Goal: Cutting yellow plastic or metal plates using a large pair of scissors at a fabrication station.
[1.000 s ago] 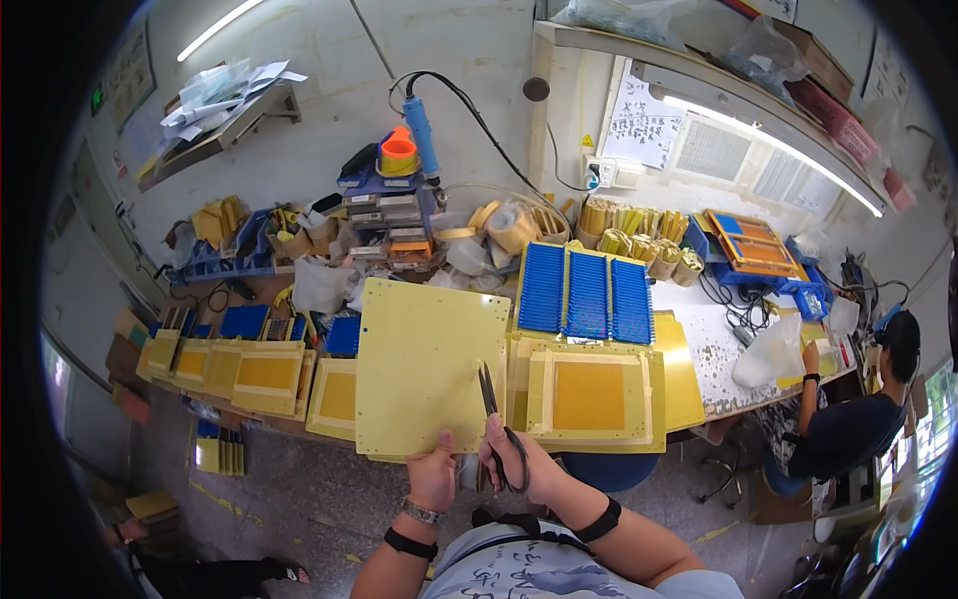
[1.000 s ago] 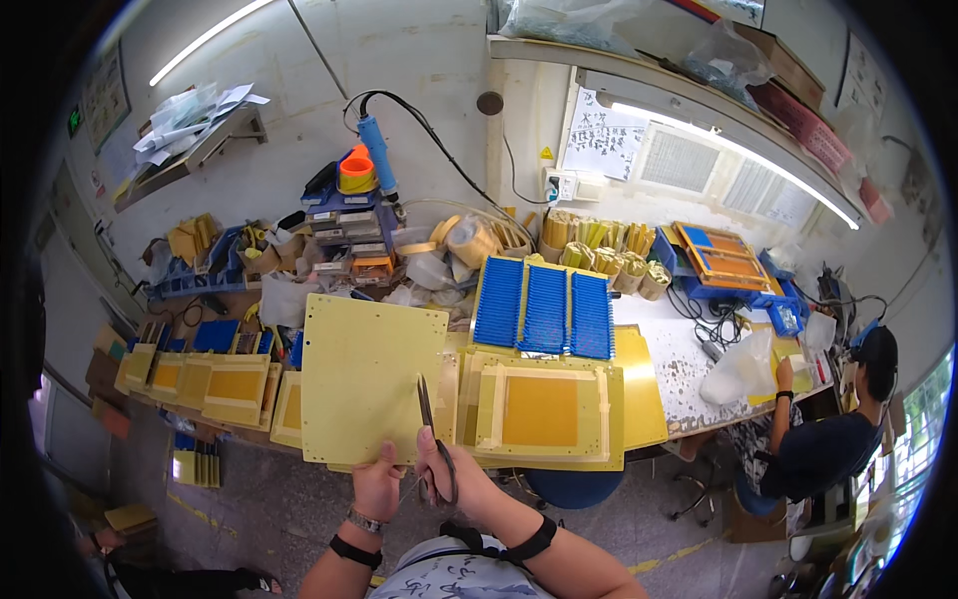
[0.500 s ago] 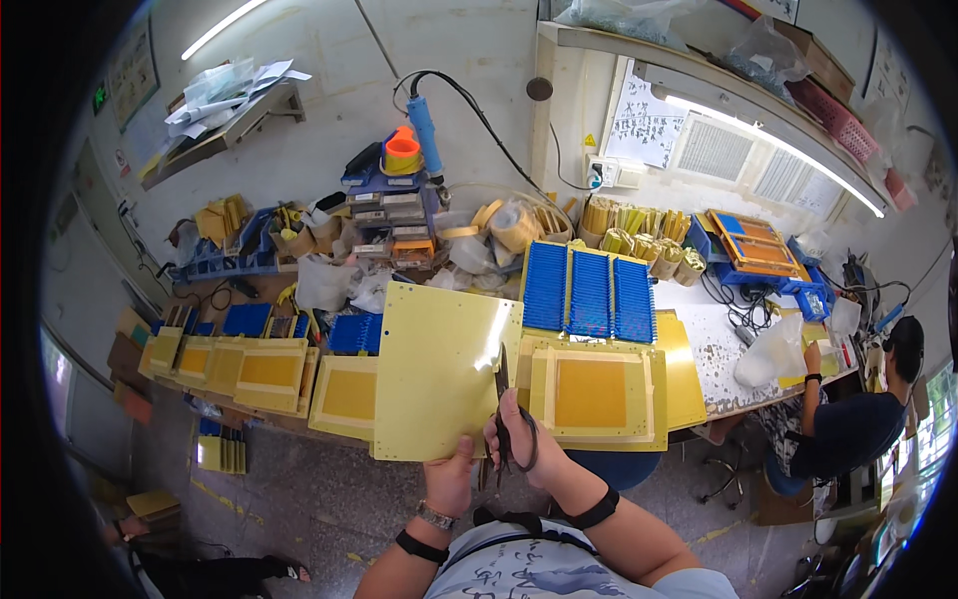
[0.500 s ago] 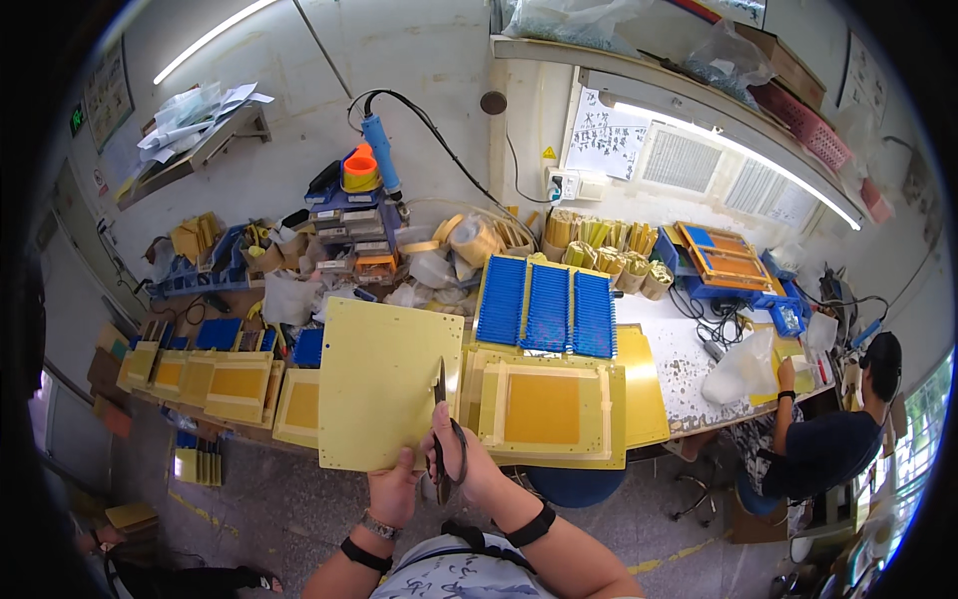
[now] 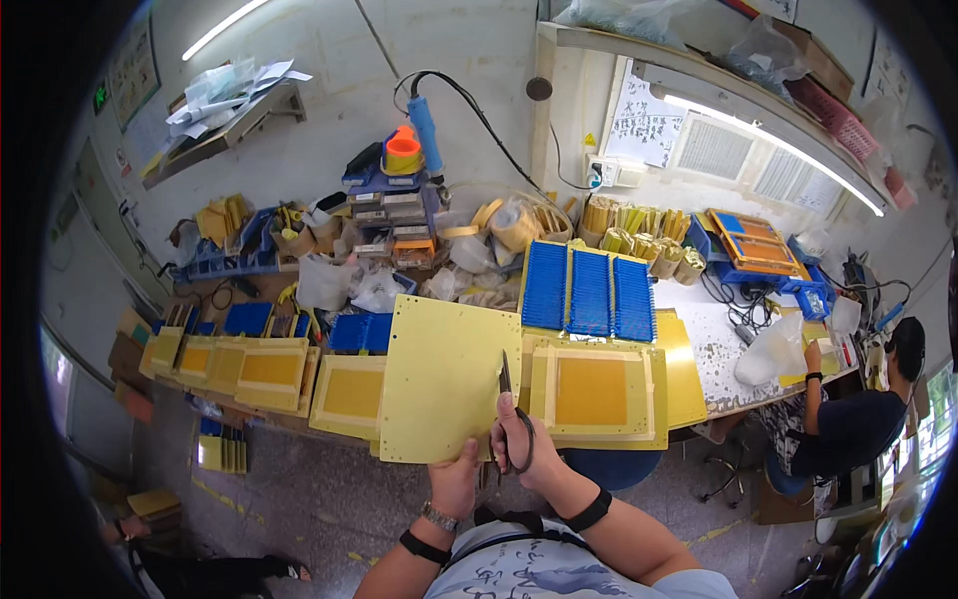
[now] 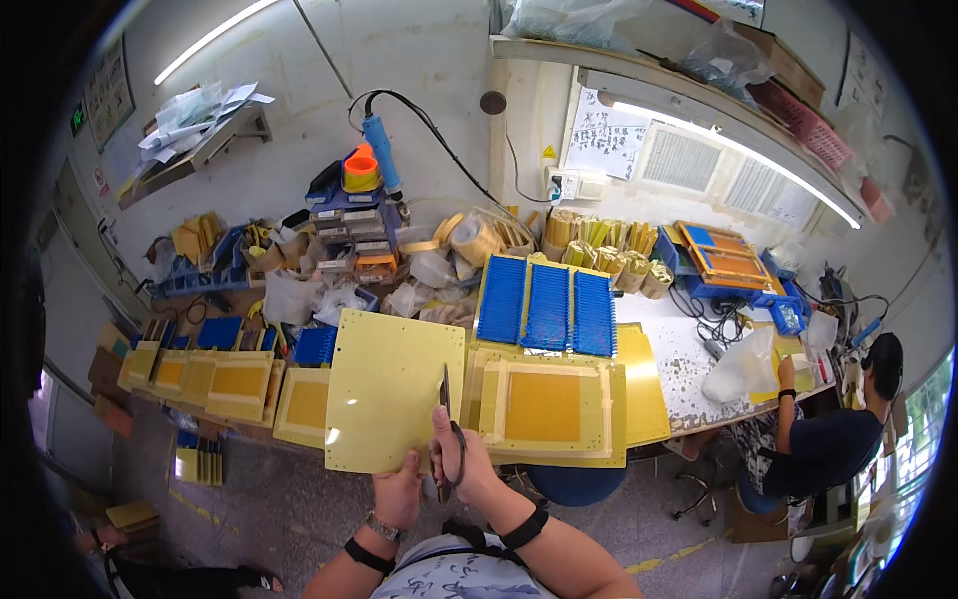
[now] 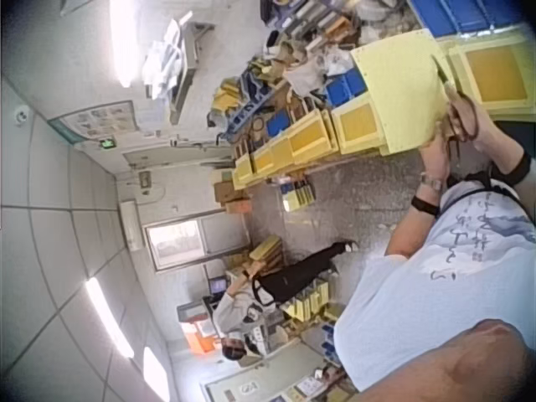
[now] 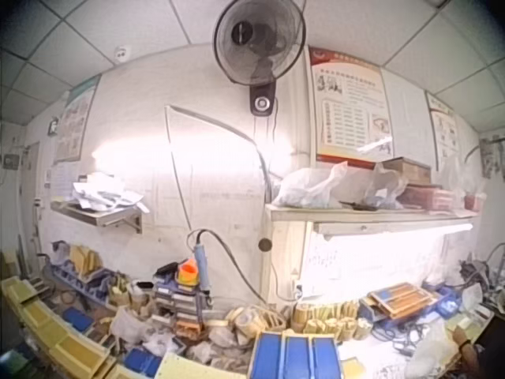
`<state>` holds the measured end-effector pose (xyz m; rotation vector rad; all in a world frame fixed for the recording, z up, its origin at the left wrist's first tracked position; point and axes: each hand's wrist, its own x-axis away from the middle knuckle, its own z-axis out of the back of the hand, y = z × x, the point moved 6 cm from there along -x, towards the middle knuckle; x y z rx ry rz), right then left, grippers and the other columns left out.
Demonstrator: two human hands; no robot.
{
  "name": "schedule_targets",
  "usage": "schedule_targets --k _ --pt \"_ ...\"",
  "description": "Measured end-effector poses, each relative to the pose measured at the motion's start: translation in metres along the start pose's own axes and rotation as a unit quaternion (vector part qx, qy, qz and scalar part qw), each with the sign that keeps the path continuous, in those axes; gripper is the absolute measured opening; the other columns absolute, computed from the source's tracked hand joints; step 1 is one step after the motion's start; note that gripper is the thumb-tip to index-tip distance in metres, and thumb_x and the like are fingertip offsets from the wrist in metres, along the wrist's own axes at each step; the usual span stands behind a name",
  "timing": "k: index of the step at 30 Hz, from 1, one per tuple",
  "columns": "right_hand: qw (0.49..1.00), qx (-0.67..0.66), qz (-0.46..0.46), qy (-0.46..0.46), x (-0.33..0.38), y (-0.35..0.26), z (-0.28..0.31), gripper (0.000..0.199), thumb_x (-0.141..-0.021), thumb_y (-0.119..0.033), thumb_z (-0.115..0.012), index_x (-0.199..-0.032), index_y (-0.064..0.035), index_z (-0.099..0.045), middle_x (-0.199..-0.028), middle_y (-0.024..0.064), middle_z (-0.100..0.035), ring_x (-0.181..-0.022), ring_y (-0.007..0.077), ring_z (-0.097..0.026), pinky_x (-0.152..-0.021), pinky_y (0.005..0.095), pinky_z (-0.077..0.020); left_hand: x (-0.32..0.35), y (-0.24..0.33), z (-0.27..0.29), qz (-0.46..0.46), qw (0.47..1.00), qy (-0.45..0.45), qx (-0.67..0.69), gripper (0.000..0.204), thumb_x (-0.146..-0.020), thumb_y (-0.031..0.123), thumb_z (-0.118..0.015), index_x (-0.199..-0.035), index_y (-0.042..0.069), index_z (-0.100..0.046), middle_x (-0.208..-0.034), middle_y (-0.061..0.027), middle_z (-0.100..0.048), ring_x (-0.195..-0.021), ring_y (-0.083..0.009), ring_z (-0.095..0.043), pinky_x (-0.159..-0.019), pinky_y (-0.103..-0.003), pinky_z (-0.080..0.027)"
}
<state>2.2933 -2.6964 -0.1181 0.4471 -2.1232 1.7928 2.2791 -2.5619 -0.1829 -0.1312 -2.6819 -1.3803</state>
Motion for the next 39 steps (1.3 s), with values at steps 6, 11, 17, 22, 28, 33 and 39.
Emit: schedule_targets --k 6,11,17,22,28,33,39 --pt "0.999 -0.026 -0.003 -0.027 0.001 -0.008 0.0 0.072 -0.099 -0.073 -0.037 -0.075 -0.007 -0.051 -0.061 0.0035 -0.051 -0.047 0.0132 -0.05 -0.046 0.0272 -0.0431 0.001 0.006 0.006 0.026 1.0 -0.004 -0.001 0.029 -0.1 0.006 -0.064 -0.128 0.003 -0.059 -0.121 -0.0071 -0.067 -0.108 -0.0178 -0.065 -0.09 -0.034 -0.056" --pt "0.999 -0.032 -0.02 -0.029 -0.001 -0.006 0.003 0.069 -0.1 -0.072 -0.036 -0.076 -0.0084 -0.052 -0.062 0.0031 -0.05 -0.048 0.0133 -0.05 -0.046 0.0275 -0.0429 -0.001 0.003 0.009 0.011 0.999 -0.019 -0.029 0.031 -0.099 0.006 -0.065 -0.129 0.003 -0.06 -0.122 -0.0061 -0.066 -0.106 -0.0161 -0.065 -0.091 -0.033 -0.055" --pt "1.0 -0.017 -0.017 -0.015 -0.001 -0.002 0.002 0.07 -0.098 -0.074 -0.039 -0.074 -0.0089 -0.05 -0.058 0.0011 -0.046 -0.045 0.0118 -0.046 -0.044 0.0263 -0.0401 -0.002 0.001 0.009 0.017 0.999 -0.024 -0.034 0.03 -0.099 0.006 -0.065 -0.128 0.003 -0.06 -0.123 -0.0062 -0.066 -0.107 -0.0152 -0.064 -0.091 -0.032 -0.054" --pt "0.998 -0.048 -0.04 -0.018 -0.002 0.001 0.002 0.07 -0.096 -0.075 -0.041 -0.071 -0.0105 -0.047 -0.056 -0.0008 -0.043 -0.043 0.0102 -0.041 -0.042 0.0253 -0.0366 -0.004 -0.001 0.015 0.008 0.997 0.007 -0.071 0.03 -0.099 0.005 -0.065 -0.128 0.003 -0.06 -0.121 -0.0062 -0.067 -0.105 -0.0152 -0.065 -0.089 -0.032 -0.055" --pt "0.981 -0.156 -0.097 -0.07 0.005 -0.005 -0.005 0.069 -0.094 -0.078 -0.042 -0.073 -0.0117 -0.046 -0.057 -0.0034 -0.038 -0.045 0.0103 -0.038 -0.045 0.0248 -0.0349 -0.01 0.008 0.018 0.017 0.998 0.013 -0.065 0.026 -0.099 0.006 -0.065 -0.124 0.002 -0.063 -0.117 -0.0054 -0.068 -0.1 -0.0139 -0.066 -0.082 -0.029 -0.056" --pt "0.973 -0.202 -0.081 -0.075 0.005 -0.004 -0.013 0.069 -0.095 -0.077 -0.039 -0.075 -0.0117 -0.046 -0.062 -0.0026 -0.04 -0.051 0.012 -0.042 -0.05 0.0251 -0.0368 -0.016 0.002 0.023 0.026 0.998 -0.016 -0.057 0.024 -0.099 0.008 -0.065 -0.123 0.002 -0.063 -0.114 -0.0049 -0.069 -0.094 -0.0132 -0.065 -0.077 -0.028 -0.054" --pt "0.994 -0.096 -0.013 -0.053 0.003 -0.007 -0.007 0.072 -0.096 -0.077 -0.04 -0.076 -0.0084 -0.052 -0.065 0.002 -0.048 -0.054 0.0154 -0.049 -0.055 0.0301 -0.0424 -0.012 0.012 0.007 0.001 0.998 -0.026 -0.058 0.023 -0.1 0.006 -0.064 -0.122 0.001 -0.064 -0.114 -0.0055 -0.069 -0.096 -0.0129 -0.064 -0.08 -0.027 -0.053"
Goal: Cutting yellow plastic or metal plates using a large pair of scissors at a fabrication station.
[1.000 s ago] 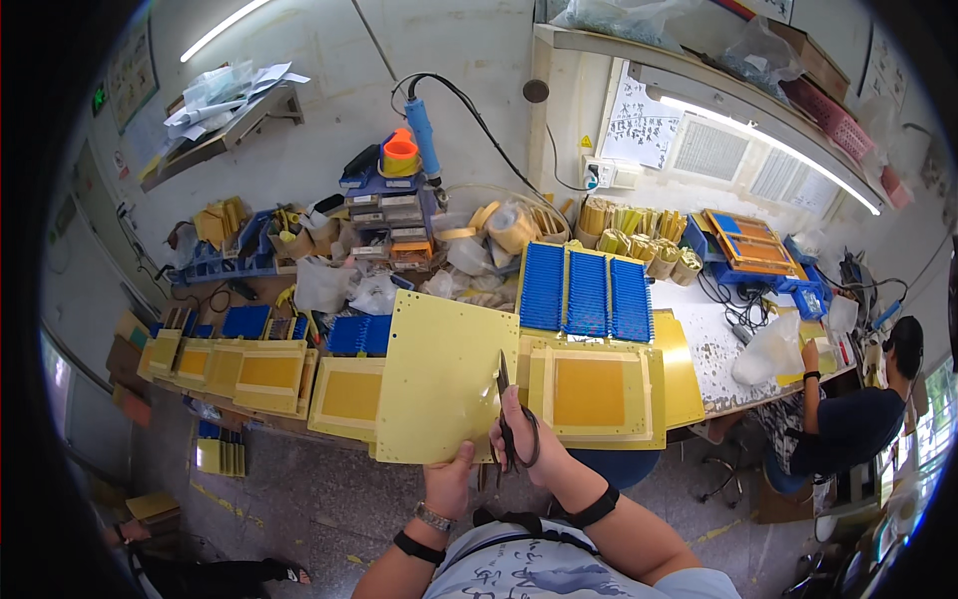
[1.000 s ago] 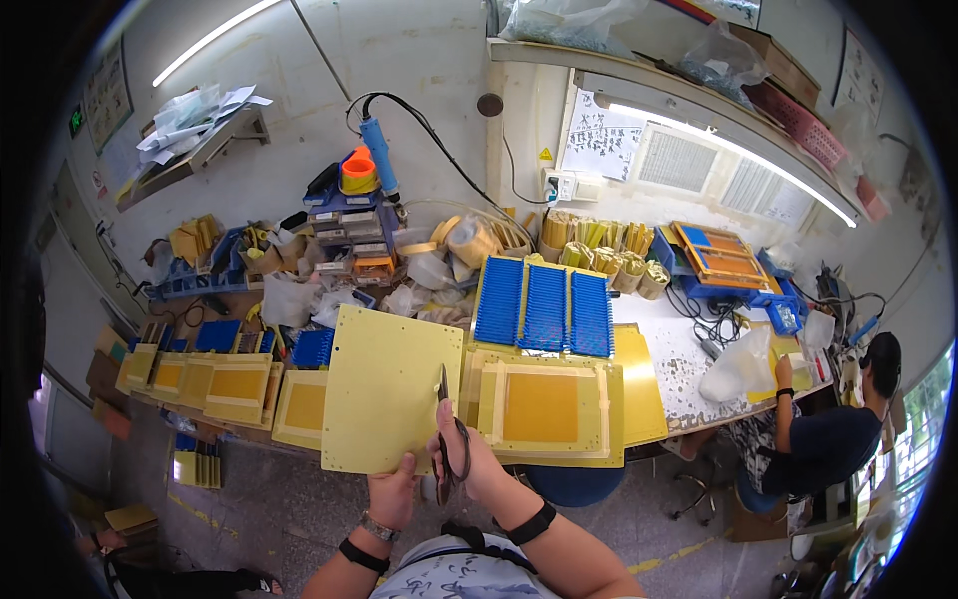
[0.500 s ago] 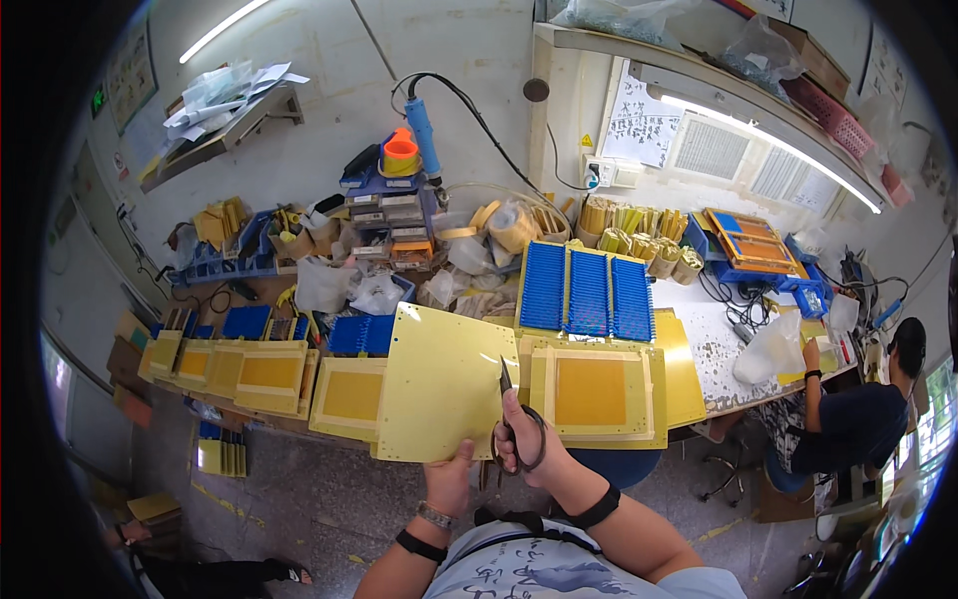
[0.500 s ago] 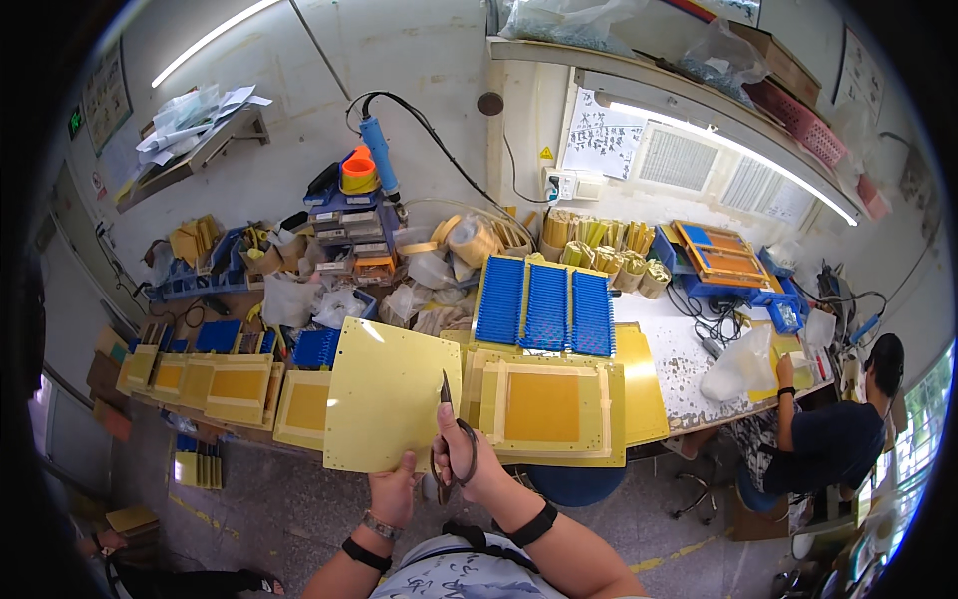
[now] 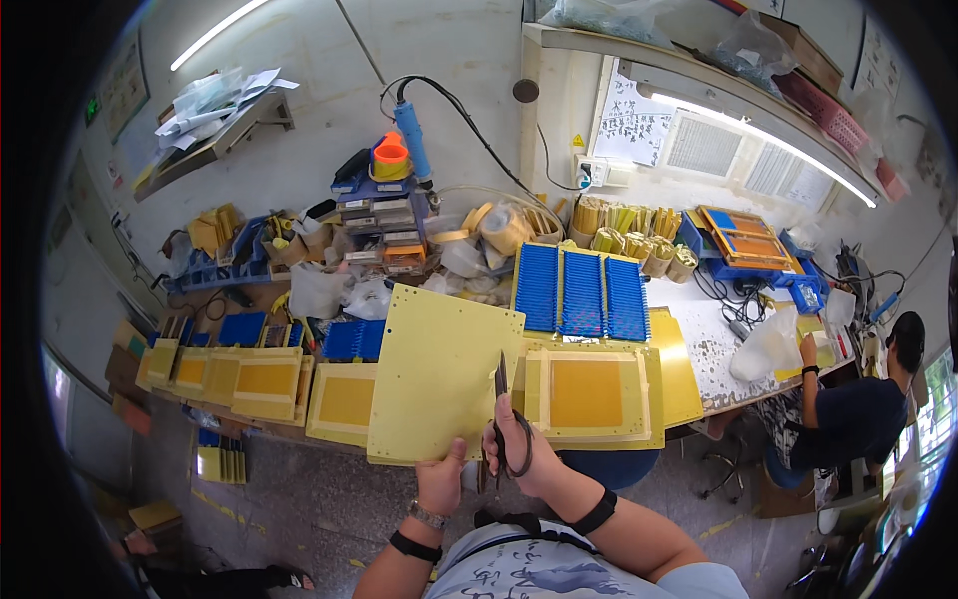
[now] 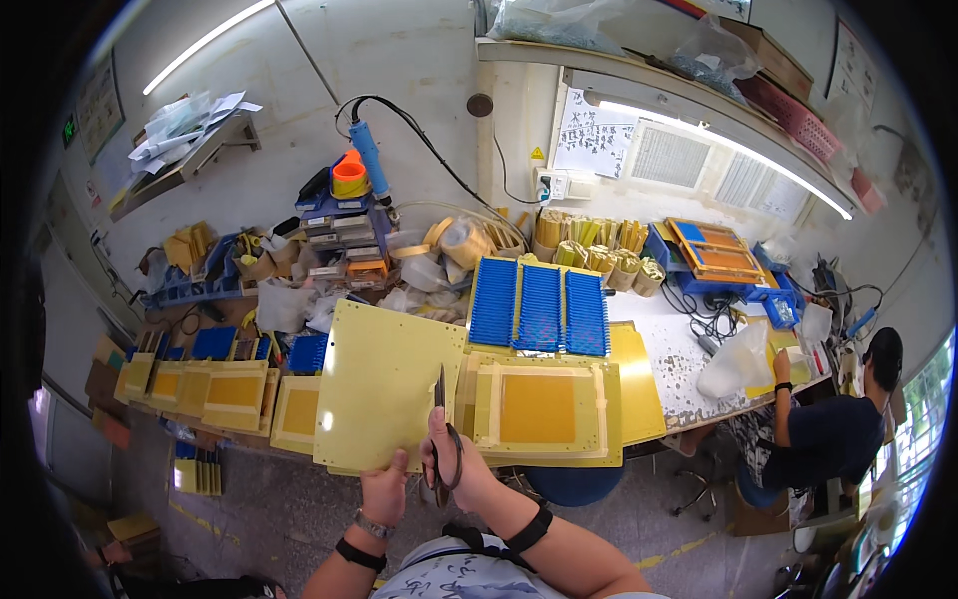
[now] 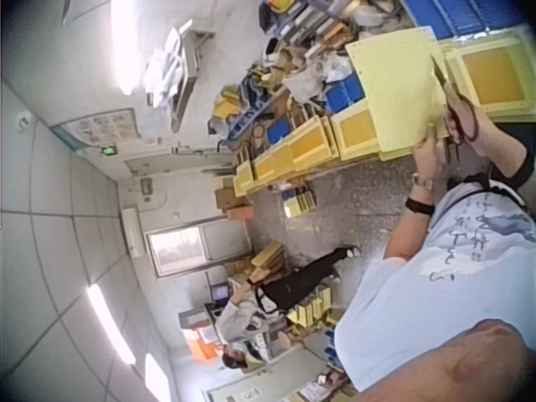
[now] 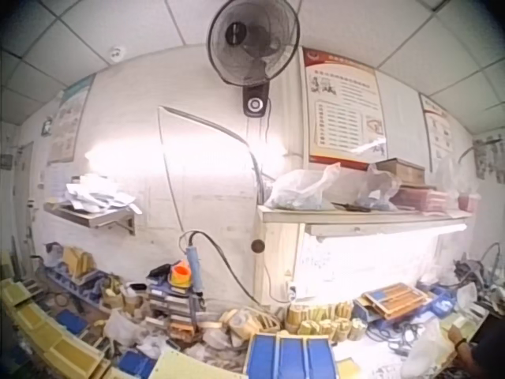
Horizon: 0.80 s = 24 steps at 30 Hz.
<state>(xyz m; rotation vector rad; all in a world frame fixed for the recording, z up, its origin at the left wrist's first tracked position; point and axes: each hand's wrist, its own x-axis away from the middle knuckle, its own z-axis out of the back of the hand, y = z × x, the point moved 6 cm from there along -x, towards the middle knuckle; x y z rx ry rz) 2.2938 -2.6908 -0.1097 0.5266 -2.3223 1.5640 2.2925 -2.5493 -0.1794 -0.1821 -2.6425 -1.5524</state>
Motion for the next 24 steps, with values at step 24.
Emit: schedule_targets --k 24 --pt "0.985 0.171 -0.022 -0.027 0.014 -0.015 0.003 0.066 -0.104 -0.065 -0.033 -0.074 -0.0091 -0.049 -0.062 -0.0001 -0.045 -0.049 0.0119 -0.043 -0.047 0.0249 -0.0357 -0.011 0.012 0.034 -0.01 0.998 0.053 0.029 0.024 -0.095 0.015 -0.073 -0.116 0.006 -0.067 -0.109 -0.0036 -0.07 -0.097 -0.0168 -0.066 -0.08 -0.033 -0.055"
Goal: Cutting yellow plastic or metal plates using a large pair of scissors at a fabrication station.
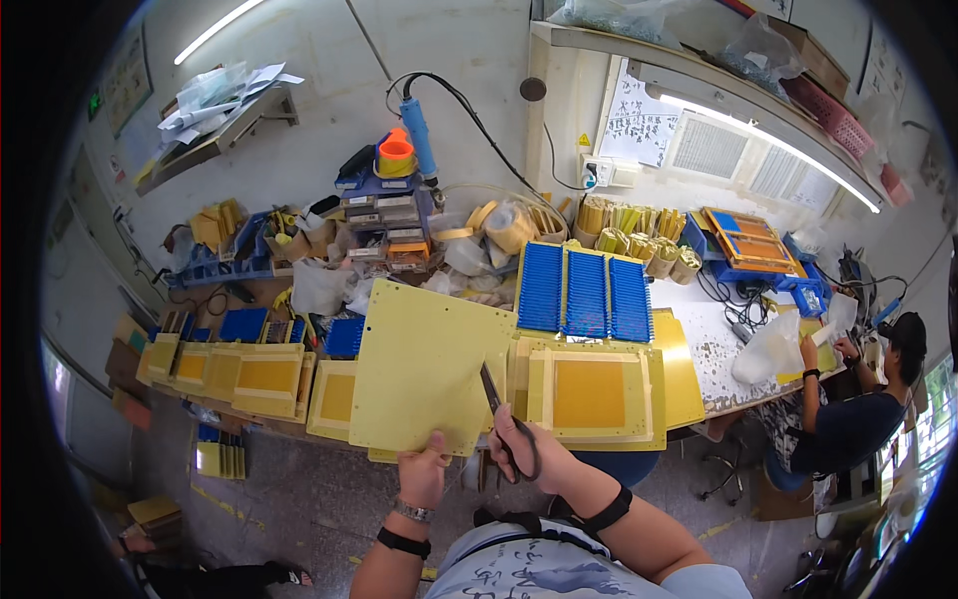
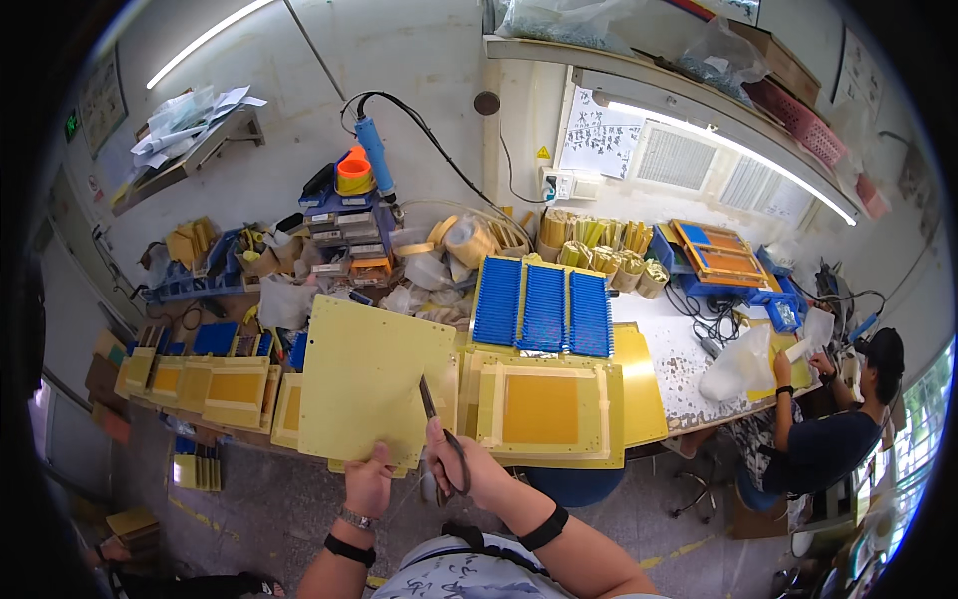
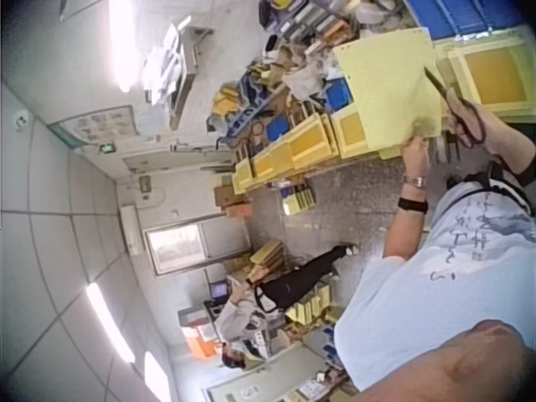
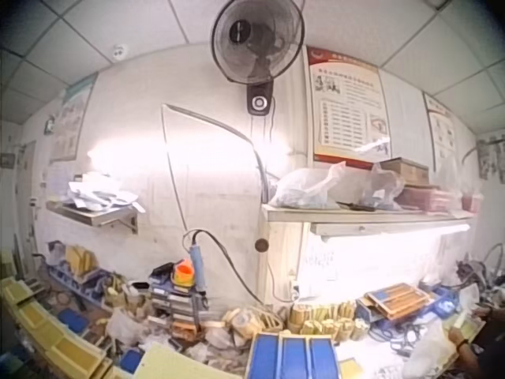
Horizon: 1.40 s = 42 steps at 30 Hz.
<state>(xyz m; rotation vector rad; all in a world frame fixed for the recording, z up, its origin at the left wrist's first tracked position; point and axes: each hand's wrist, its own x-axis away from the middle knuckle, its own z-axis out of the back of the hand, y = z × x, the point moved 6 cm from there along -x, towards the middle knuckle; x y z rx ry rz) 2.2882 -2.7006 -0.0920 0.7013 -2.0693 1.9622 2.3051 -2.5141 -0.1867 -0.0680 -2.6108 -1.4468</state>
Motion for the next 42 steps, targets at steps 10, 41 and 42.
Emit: schedule_targets --k 10,41,42 --pt "0.997 0.006 0.014 -0.076 0.017 -0.013 -0.008 0.074 -0.1 -0.073 -0.029 -0.078 -0.0054 -0.05 -0.064 0.002 -0.046 -0.048 0.0137 -0.047 -0.047 0.0273 -0.0398 0.007 0.013 -0.024 0.007 0.994 0.07 0.084 0.024 -0.098 0.011 -0.068 -0.121 0.009 -0.06 -0.112 -0.002 -0.067 -0.096 -0.0137 -0.065 -0.074 -0.027 -0.052" --pt "0.987 -0.128 0.003 -0.102 -0.005 -0.004 0.002 0.076 -0.099 -0.076 -0.023 -0.076 -0.0082 -0.05 -0.065 0.0006 -0.045 -0.055 0.0141 -0.046 -0.054 0.0278 -0.04 0.014 0.018 -0.025 -0.003 1.0 -0.011 0.016 0.029 -0.1 0.008 -0.063 -0.129 0.003 -0.059 -0.125 -0.0088 -0.065 -0.112 -0.0203 -0.064 -0.095 -0.036 -0.054" --pt "0.987 -0.128 0.002 -0.102 -0.004 -0.002 0.0 0.076 -0.099 -0.076 -0.023 -0.076 -0.0082 -0.05 -0.065 0.0006 -0.045 -0.055 0.0141 -0.046 -0.054 0.0278 -0.04 0.011 0.013 -0.017 0.002 1.0 -0.019 -0.003 0.033 -0.1 0.01 -0.063 -0.132 0.005 -0.056 -0.128 -0.0084 -0.064 -0.115 -0.0215 -0.063 -0.097 -0.038 -0.054"
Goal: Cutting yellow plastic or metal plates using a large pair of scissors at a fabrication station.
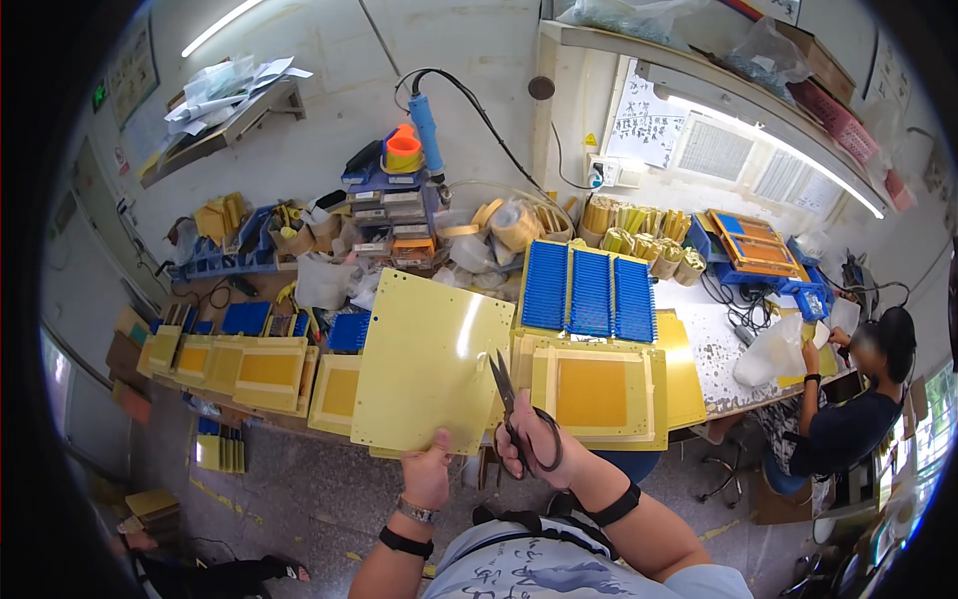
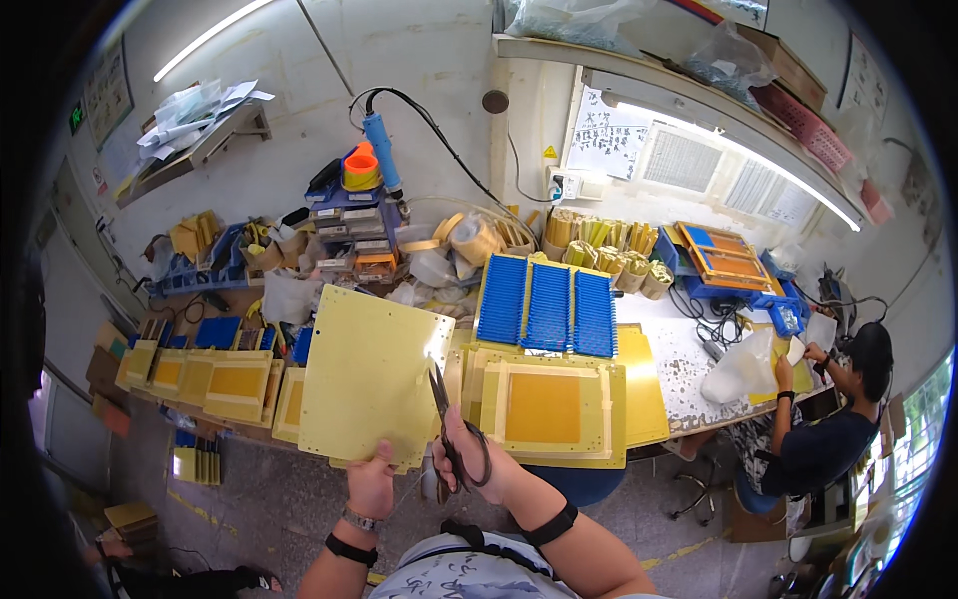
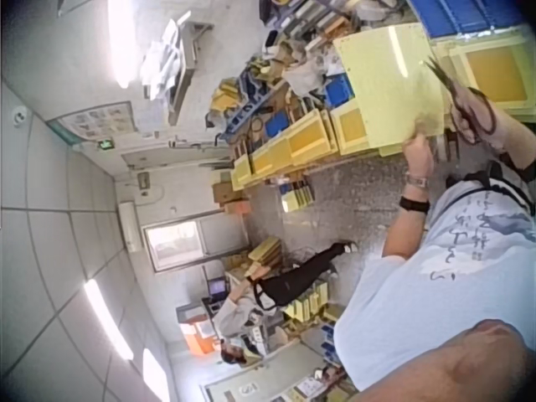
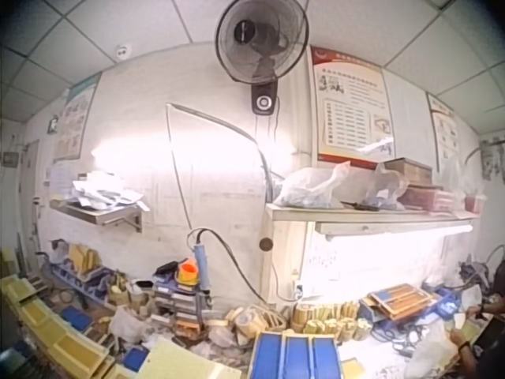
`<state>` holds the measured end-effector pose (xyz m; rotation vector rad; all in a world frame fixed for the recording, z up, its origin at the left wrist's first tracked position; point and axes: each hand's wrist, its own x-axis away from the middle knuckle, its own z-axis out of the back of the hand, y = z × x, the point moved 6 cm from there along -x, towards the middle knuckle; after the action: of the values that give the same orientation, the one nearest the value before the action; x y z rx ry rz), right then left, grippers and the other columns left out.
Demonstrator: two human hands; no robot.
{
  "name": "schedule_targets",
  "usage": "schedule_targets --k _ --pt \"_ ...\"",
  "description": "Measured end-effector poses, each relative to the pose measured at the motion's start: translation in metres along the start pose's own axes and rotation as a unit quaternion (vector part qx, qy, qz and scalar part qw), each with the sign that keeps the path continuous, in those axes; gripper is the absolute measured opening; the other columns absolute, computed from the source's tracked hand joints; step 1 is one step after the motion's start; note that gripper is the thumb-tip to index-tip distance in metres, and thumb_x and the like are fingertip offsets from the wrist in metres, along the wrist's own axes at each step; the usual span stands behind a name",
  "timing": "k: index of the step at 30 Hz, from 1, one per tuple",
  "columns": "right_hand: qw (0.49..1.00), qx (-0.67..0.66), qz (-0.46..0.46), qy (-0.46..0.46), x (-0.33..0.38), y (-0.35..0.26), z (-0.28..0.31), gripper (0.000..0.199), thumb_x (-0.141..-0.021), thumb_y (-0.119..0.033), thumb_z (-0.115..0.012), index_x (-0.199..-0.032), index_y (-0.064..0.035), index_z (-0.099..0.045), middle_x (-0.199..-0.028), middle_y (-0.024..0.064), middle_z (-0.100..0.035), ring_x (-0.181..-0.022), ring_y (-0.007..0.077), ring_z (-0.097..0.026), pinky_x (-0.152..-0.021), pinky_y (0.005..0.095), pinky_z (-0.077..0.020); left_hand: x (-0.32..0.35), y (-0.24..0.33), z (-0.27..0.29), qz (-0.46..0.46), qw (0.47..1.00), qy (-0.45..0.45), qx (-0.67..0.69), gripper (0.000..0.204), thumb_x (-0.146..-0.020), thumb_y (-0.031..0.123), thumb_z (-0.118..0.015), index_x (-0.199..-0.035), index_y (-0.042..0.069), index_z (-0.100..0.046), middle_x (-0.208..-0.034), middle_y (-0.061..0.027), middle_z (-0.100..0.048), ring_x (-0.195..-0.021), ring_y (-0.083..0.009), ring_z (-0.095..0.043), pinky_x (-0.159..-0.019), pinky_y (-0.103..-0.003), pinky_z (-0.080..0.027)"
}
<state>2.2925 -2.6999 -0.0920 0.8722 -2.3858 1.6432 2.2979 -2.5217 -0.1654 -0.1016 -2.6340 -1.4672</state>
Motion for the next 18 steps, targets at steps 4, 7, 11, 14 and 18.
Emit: schedule_targets --k 4,7,11,14,18 --pt "0.998 -0.047 -0.041 0.0 0.002 0.005 -0.004 0.076 -0.1 -0.075 -0.023 -0.077 -0.0075 -0.047 -0.065 0.0007 -0.04 -0.056 0.0155 -0.042 -0.057 0.0295 -0.0406 0.003 0.002 -0.006 0.001 0.999 -0.035 0.004 0.038 -0.1 0.011 -0.064 -0.136 0.006 -0.054 -0.132 -0.0084 -0.063 -0.119 -0.023 -0.062 -0.1 -0.04 -0.053" --pt "0.998 -0.05 -0.046 0.004 0.003 0.009 -0.001 0.075 -0.099 -0.076 -0.024 -0.077 -0.008 -0.047 -0.065 0.0007 -0.041 -0.057 0.0159 -0.042 -0.057 0.0296 -0.0402 0.001 -0.006 0.006 0.028 0.999 -0.02 -0.03 0.037 -0.1 0.011 -0.064 -0.135 0.005 -0.055 -0.133 -0.0084 -0.063 -0.119 -0.0224 -0.062 -0.1 -0.04 -0.053" --pt "0.996 -0.045 0.026 0.07 -0.003 0.006 0.017 0.074 -0.098 -0.077 -0.027 -0.077 -0.009 -0.045 -0.065 0.0007 -0.042 -0.057 0.0162 -0.044 -0.057 0.0294 -0.0394 0.001 -0.011 -0.005 0.009 0.996 -0.084 -0.019 0.036 -0.1 0.011 -0.064 -0.135 0.005 -0.056 -0.132 -0.0081 -0.064 -0.118 -0.0217 -0.063 -0.1 -0.039 -0.052" --pt "0.977 -0.188 0.021 0.102 -0.009 -0.012 0.04 0.071 -0.1 -0.073 -0.028 -0.075 -0.0097 -0.048 -0.063 0.0019 -0.046 -0.053 0.0165 -0.046 -0.054 0.029 -0.0407 0.011 -0.019 -0.01 -0.031 0.982 -0.068 -0.172 0.03 -0.097 0.009 -0.068 -0.126 0.001 -0.063 -0.12 -0.0078 -0.069 -0.109 -0.018 -0.065 -0.094 -0.032 -0.053" --pt "0.991 -0.114 0.014 0.063 0.007 -0.015 0.029 0.074 -0.099 -0.076 -0.027 -0.075 -0.0092 -0.047 -0.064 0.0021 -0.044 -0.055 0.0177 -0.046 -0.057 0.0297 -0.0403 0.0 -0.022 0.004 0.003 0.999 -0.002 -0.044 0.029 -0.098 0.006 -0.067 -0.125 -0.001 -0.063 -0.122 -0.0094 -0.069 -0.109 -0.0179 -0.065 -0.093 -0.033 -0.054"
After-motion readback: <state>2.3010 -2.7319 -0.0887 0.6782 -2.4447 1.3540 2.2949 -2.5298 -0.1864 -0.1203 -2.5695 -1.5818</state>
